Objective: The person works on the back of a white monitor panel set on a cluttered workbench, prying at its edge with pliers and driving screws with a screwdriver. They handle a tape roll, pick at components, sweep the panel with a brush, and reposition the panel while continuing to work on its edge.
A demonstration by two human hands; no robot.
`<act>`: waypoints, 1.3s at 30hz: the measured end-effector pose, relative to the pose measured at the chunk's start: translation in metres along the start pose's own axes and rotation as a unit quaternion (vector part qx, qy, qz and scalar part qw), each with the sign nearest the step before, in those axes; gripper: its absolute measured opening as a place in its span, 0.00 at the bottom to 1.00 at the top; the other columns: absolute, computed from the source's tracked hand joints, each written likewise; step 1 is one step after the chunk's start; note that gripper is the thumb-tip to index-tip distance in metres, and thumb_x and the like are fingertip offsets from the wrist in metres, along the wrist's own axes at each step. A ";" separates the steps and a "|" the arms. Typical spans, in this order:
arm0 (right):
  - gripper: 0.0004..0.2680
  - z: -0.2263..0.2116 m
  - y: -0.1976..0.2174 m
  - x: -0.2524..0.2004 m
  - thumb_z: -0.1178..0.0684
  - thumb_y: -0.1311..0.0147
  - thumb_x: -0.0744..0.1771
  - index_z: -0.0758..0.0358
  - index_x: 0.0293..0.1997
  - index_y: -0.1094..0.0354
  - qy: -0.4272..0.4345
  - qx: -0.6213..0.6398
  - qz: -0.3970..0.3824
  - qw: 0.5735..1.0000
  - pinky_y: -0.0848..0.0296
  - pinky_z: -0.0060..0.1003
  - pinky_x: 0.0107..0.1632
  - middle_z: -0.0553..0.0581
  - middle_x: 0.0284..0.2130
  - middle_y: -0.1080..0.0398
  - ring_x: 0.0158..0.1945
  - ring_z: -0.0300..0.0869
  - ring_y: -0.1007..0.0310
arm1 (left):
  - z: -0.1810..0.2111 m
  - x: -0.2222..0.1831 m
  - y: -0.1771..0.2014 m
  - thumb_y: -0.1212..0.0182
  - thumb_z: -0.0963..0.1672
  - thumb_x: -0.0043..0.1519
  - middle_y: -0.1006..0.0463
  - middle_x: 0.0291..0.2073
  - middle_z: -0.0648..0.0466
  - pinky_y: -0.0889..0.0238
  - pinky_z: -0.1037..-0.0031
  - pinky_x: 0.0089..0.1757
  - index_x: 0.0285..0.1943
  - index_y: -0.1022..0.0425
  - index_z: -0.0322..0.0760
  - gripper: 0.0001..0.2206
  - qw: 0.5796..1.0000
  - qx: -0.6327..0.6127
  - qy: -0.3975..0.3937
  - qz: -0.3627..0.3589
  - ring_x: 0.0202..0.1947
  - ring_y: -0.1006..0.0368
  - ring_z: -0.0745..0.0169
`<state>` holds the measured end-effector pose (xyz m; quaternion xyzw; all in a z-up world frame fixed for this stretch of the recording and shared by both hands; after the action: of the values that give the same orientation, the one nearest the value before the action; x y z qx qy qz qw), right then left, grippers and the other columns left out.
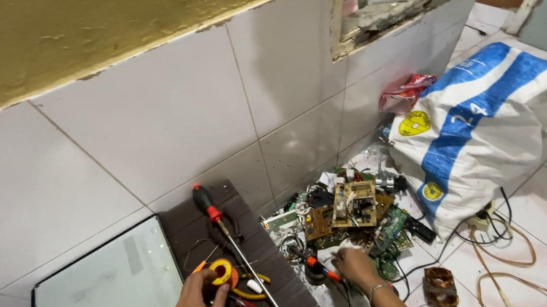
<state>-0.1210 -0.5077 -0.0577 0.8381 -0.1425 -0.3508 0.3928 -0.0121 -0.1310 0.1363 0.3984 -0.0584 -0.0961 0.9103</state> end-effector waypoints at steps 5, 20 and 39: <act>0.17 0.039 -0.063 0.023 0.30 0.47 0.66 0.53 0.45 0.28 -0.049 -0.054 -0.064 0.995 0.30 0.42 0.48 0.56 0.45 0.27 0.47 0.50 0.25 | 0.011 0.015 -0.008 0.33 0.46 0.57 0.17 0.48 0.59 0.32 0.73 0.52 0.50 0.24 0.48 0.13 0.993 -0.077 -0.091 -0.001 0.50 0.20 0.63; 0.10 -0.035 0.134 -0.128 0.47 0.34 0.68 0.65 0.41 0.21 0.019 0.280 0.214 0.936 0.33 0.42 0.39 0.65 0.26 0.24 0.31 0.49 0.28 | -0.080 -0.106 0.124 0.43 0.53 0.64 0.27 0.65 0.59 0.43 0.59 0.61 0.69 0.31 0.49 0.24 0.998 0.020 -0.009 0.054 0.67 0.36 0.58; 0.19 -0.223 -0.015 -0.289 0.34 0.44 0.65 0.37 0.62 0.41 0.263 -0.268 0.051 0.926 0.29 0.56 0.39 0.60 0.36 0.22 0.40 0.63 0.24 | -0.041 -0.153 0.074 0.53 0.56 0.68 0.50 0.77 0.46 0.76 0.50 0.69 0.75 0.43 0.37 0.31 0.987 0.118 -0.110 0.014 0.79 0.68 0.51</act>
<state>-0.1717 -0.2247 0.1677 0.7555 0.0221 -0.1223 0.6433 -0.1441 -0.0188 0.1585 0.4889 -0.1748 -0.1196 0.8462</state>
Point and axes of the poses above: each hand's wrist, its own x-axis towards the middle knuckle, its own y-axis out of the back of the hand, z = x × y, the point moved 10 cm from there along x, towards the middle knuckle
